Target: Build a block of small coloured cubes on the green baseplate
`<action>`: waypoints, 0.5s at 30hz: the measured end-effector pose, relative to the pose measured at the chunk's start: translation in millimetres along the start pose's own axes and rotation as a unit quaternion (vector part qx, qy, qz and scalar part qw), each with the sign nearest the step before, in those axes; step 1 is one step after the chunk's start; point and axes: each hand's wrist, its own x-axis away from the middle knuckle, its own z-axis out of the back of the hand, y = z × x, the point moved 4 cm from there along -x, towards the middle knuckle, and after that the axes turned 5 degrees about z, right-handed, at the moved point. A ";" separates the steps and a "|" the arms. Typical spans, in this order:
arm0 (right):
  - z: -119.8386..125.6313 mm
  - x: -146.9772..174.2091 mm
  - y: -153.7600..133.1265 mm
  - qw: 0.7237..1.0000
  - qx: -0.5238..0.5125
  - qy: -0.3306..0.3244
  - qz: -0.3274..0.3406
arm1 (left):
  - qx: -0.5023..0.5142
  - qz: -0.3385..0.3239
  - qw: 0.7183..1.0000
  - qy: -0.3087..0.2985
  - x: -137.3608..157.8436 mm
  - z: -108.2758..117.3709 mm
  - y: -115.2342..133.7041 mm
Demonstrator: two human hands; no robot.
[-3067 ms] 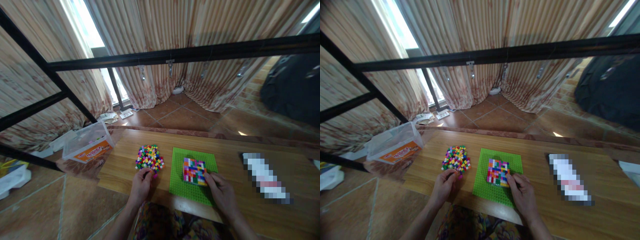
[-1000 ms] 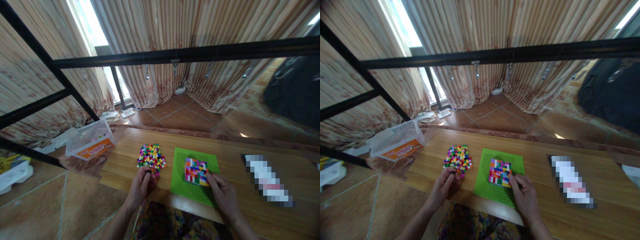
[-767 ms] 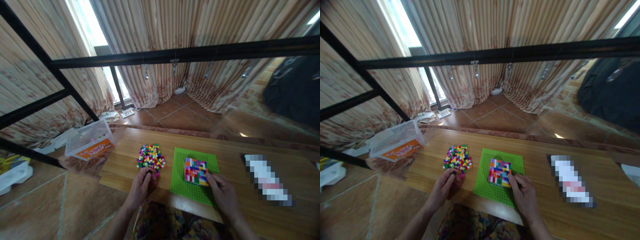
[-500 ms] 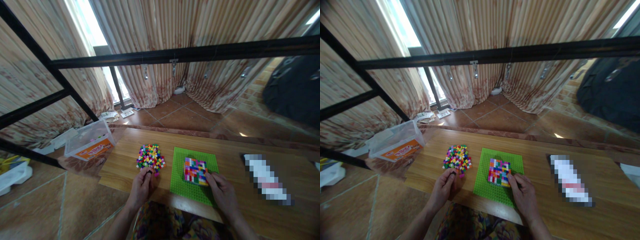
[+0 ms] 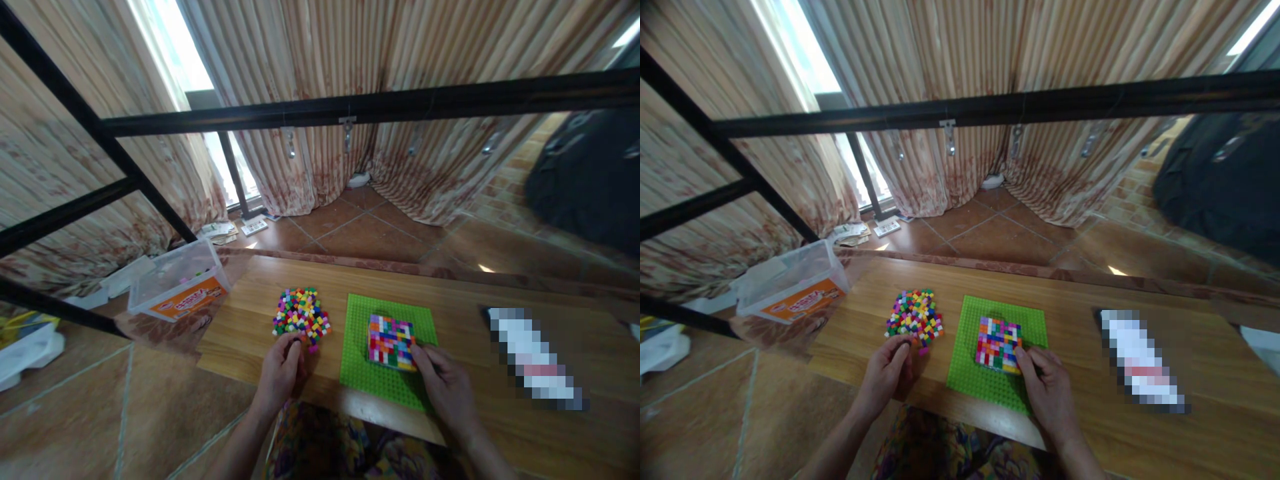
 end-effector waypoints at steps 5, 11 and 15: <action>0.2 0.7 1.3 1.000 0.000 -0.004 -0.004 | -0.009 0.020 1.000 0.009 -3.4 0.3 -2.5; 0.8 0.3 0.9 1.000 0.011 -0.006 0.001 | 0.006 0.015 1.000 0.010 -2.0 0.9 -2.1; 0.4 0.4 0.6 1.000 0.011 -0.007 -0.001 | 0.033 -0.026 0.999 -0.018 4.3 2.1 0.7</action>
